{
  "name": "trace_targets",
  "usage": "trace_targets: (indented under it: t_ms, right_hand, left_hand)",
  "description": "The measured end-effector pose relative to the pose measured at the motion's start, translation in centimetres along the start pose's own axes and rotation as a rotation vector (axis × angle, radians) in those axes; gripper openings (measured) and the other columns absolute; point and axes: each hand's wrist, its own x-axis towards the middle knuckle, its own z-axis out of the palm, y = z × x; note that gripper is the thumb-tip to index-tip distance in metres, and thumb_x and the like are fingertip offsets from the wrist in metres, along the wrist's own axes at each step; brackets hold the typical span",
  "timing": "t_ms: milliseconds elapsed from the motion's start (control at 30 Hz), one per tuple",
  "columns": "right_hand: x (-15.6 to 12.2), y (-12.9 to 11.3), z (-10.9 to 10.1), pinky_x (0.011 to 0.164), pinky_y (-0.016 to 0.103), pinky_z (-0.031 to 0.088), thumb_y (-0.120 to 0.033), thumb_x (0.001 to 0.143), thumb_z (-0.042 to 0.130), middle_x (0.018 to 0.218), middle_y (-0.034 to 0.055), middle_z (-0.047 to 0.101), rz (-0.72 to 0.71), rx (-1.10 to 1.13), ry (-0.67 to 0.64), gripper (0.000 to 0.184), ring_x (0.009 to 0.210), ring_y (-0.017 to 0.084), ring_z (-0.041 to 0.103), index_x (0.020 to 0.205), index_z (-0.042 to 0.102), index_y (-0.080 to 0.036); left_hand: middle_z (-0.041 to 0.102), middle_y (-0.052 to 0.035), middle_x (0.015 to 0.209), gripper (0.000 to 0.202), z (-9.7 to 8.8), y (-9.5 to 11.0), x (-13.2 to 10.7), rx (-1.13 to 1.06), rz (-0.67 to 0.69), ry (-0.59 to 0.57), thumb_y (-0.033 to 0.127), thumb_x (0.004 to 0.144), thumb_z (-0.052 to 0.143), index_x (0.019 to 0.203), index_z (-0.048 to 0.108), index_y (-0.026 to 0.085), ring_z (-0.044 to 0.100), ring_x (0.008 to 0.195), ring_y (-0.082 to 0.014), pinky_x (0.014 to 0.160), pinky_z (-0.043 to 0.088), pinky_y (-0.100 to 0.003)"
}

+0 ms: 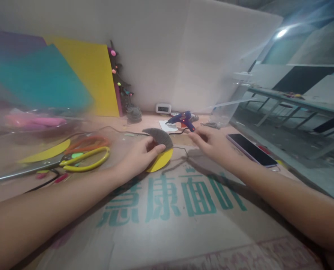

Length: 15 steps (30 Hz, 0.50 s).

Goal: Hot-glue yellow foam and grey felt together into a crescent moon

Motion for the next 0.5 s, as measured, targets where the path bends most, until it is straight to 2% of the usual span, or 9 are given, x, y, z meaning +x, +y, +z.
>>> trace_targets:
  t_ms: [100,167,267,367,500]
  right_hand:
    - [1.6,3.6,-0.2,0.062,0.030,0.035,-0.049,0.090,0.053,0.071,0.0036,0.060,0.167,-0.084,0.054,0.035,0.066,0.017,0.052,0.072,0.054,-0.019]
    - [2.3,6.0,0.2,0.069,0.030,0.042,-0.044,0.086,0.058,0.086,0.0064,0.065,0.181,-0.017,0.099,0.026,0.076,0.018,0.058,0.087,0.059,-0.018]
    - [3.1,8.5,1.0,0.085,0.035,0.049,-0.041,0.083,0.063,0.118,0.0130,0.065,0.234,0.127,0.070,0.042,0.096,0.022,0.063,0.116,0.058,-0.016]
    - [4.1,9.0,1.6,0.092,0.038,0.049,-0.042,0.083,0.063,0.132,0.0167,0.059,0.273,0.145,-0.031,0.053,0.105,0.025,0.063,0.126,0.056,-0.014]
    - [6.0,7.8,2.2,0.090,0.036,0.049,-0.045,0.080,0.067,0.126,0.0171,0.064,0.267,0.167,-0.114,0.053,0.102,0.025,0.065,0.121,0.061,-0.012]
  left_hand:
    - [0.060,0.0000,0.076,0.031,0.2,-0.3,0.1,0.011,-0.001,0.002,0.049,0.085,0.058,0.085,0.056,0.018,0.054,0.064,-0.0157,0.055,0.039,-0.026]
    - [0.061,-0.0011,0.077,0.031,0.2,-0.4,0.2,0.047,0.005,0.001,0.050,0.084,0.059,0.084,0.056,0.018,0.057,0.069,-0.0173,0.057,0.040,-0.027]
    - [0.061,-0.0007,0.076,0.031,0.1,-0.3,0.3,0.107,0.014,-0.003,0.049,0.082,0.062,0.081,0.056,0.019,0.056,0.068,-0.0174,0.058,0.040,-0.028]
    - [0.060,0.0003,0.076,0.029,0.1,0.0,0.3,0.125,0.021,-0.007,0.047,0.081,0.063,0.080,0.054,0.020,0.055,0.067,-0.0167,0.056,0.039,-0.027]
    - [0.058,0.0010,0.075,0.026,0.0,0.1,0.3,0.119,0.030,0.005,0.044,0.082,0.063,0.078,0.052,0.020,0.054,0.067,-0.0158,0.056,0.038,-0.027]
